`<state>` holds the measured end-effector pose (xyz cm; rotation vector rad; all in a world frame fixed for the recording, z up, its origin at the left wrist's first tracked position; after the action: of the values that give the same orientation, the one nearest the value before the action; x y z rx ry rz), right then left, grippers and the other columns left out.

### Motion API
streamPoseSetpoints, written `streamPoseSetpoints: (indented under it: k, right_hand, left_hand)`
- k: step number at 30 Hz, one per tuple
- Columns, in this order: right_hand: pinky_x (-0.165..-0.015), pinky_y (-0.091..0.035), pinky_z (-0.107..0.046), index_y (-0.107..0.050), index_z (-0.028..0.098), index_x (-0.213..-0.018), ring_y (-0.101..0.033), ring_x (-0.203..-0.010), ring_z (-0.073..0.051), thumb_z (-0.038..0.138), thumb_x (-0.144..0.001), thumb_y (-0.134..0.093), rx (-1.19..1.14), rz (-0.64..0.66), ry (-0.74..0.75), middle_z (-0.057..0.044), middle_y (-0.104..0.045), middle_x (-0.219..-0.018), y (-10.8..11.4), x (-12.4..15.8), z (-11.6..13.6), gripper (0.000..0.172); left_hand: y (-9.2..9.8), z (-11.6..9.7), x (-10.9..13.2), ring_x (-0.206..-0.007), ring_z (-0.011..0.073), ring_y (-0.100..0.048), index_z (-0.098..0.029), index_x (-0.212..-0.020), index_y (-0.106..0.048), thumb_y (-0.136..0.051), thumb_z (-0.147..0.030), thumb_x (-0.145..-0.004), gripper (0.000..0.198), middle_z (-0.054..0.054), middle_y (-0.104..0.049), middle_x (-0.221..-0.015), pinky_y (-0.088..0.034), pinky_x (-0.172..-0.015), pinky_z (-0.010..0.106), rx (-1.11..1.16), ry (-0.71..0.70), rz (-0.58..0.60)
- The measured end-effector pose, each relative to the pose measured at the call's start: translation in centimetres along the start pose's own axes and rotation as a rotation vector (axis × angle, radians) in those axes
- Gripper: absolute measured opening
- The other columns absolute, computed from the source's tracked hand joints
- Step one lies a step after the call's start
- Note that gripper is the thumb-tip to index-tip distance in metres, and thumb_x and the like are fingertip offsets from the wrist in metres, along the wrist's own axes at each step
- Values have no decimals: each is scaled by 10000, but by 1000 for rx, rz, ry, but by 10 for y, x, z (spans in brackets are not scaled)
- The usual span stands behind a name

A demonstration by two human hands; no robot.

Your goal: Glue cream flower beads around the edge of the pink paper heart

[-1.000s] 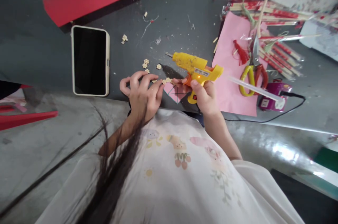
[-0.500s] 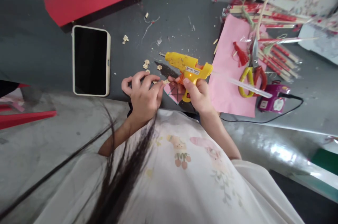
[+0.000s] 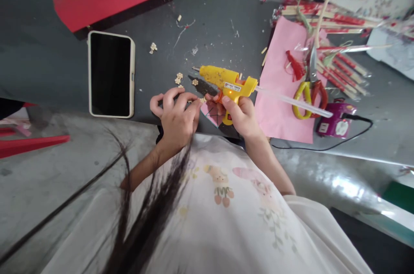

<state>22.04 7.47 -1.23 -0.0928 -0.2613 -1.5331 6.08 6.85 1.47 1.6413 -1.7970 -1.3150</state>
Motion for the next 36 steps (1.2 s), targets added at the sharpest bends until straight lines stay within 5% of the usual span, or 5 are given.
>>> streamPoseSetpoints:
  k: [23,36]
  right_hand:
    - [-607,-503,-265,-666,233,-792,-604,-639,-126,597,-884,-571,-22,-16,7,18,-625,-656,3,-1,-2,387]
    - [-619,-546,-269,-700,227,-815,-607,-612,-123,616,-835,-624,-103,7,-32,25,-616,-624,0,-3,0,396]
  left_hand:
    - [7,-3,-1,-1164,244,-522,-332,-920,-652,-558,-340,-960,102,-56,-727,-1068,-211,-1003,519,-54,14,-31]
    - [-3,7,0,-1246,271,-468,-348,-889,-637,-545,-348,-937,104,-50,-704,-1085,-129,-1071,592,82,112,55]
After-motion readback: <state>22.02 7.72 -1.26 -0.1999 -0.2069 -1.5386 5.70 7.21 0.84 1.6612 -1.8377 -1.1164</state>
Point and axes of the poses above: each hand's wrist, its own x-axis away from the middle knuckle, its own y-axis out of the back of the hand, z = x × y, the point moved 9 cm from there along -x, towards the middle knuckle
